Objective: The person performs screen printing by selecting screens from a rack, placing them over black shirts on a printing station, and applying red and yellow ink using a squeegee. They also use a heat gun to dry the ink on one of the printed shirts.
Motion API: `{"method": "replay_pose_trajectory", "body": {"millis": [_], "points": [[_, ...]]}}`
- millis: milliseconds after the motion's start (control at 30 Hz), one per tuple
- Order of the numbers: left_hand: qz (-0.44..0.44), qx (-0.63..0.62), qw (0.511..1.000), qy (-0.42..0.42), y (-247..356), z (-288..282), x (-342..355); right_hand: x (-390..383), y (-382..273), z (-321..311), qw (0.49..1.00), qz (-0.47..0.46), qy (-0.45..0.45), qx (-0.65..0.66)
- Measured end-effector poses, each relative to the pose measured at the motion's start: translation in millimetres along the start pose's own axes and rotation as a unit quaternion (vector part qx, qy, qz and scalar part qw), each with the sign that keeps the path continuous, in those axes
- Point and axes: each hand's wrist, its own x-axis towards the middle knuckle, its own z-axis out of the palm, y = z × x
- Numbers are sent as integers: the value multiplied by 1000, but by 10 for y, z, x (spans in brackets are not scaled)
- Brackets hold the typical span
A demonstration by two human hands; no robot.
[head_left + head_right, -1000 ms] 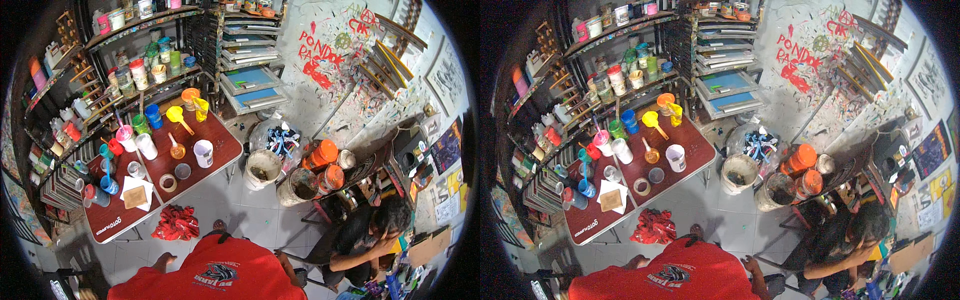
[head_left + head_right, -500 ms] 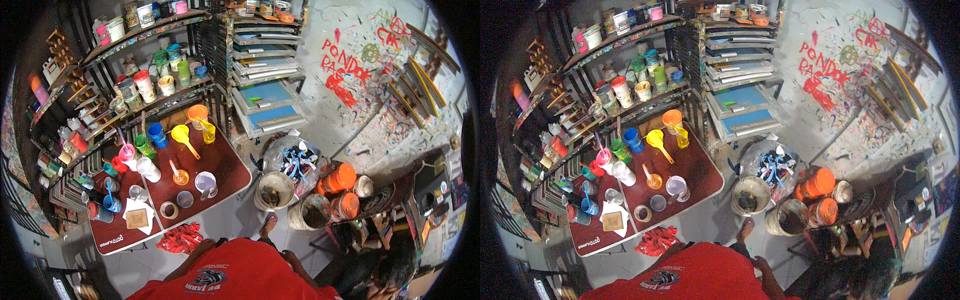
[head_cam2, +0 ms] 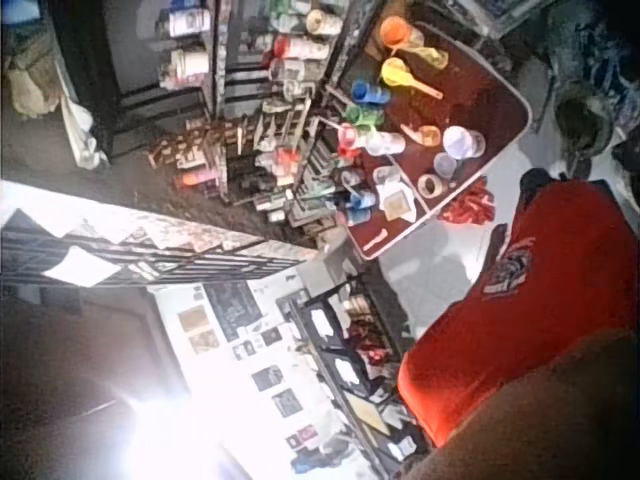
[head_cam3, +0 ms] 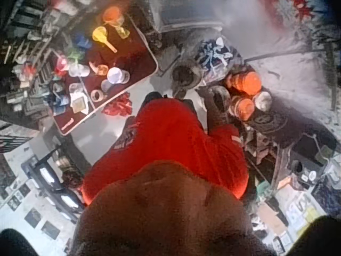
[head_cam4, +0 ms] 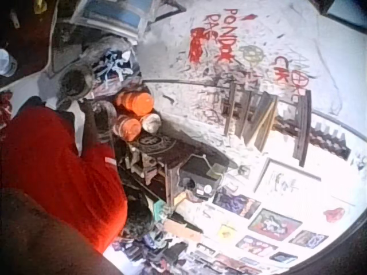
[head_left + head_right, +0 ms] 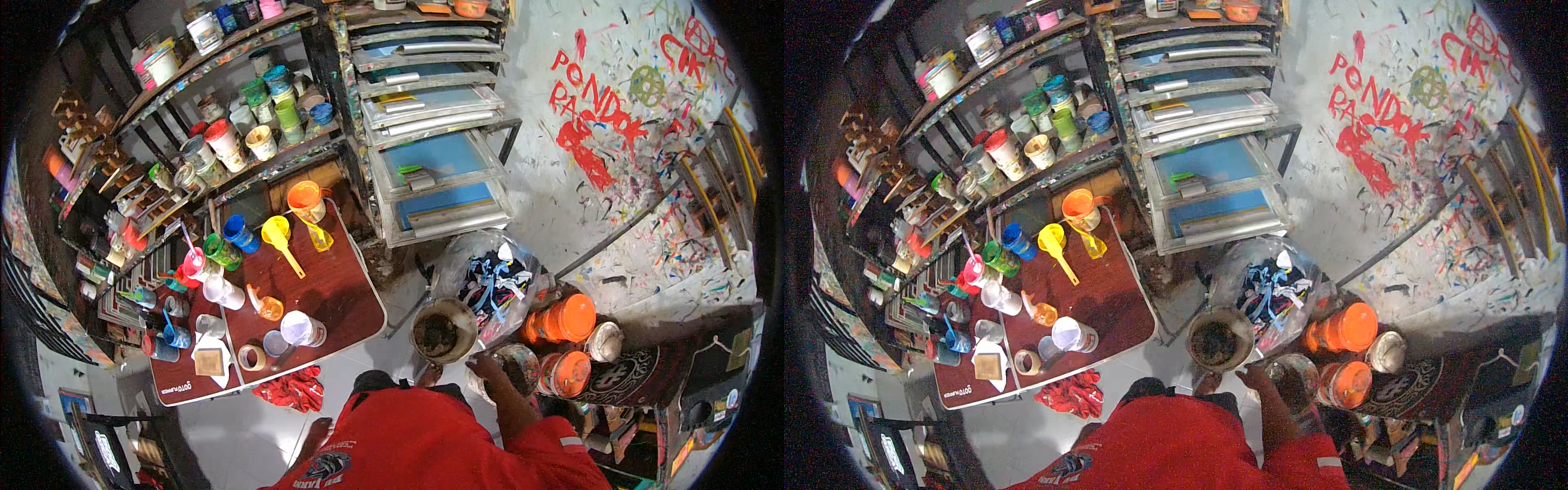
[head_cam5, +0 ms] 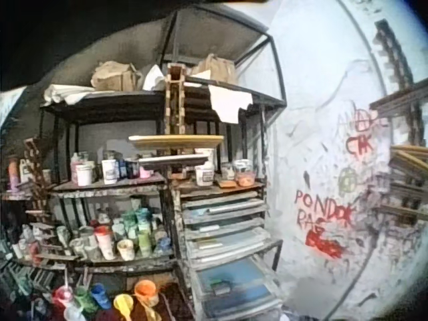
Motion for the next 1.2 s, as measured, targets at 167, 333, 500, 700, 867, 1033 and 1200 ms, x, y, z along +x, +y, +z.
{"method": "replay_pose_trajectory", "body": {"millis": [167,333,500,700,867,1033,1200], "points": [[92,164,979,-81,723,287,41,171,109,-255,997,46,41,38],[152,328,918,-164,1187,274,133,126,16,-89,999,4,42,3],[215,437,847,-213,1498,388,309,152,59,85,998,-41,-2,47],[289,490,794,-213,2237,632,420,678,278,-639,974,-194,80,81],[366,334,851,-175,3555,733,285,1171,-29,-2581,897,-240,115,354],[383,196,902,42,5289,478,565,1944,-609,-4538,741,-136,162,637],[255,-429,862,-87,6729,88,1478,3009,-914,-5762,726,-109,136,665]]}}
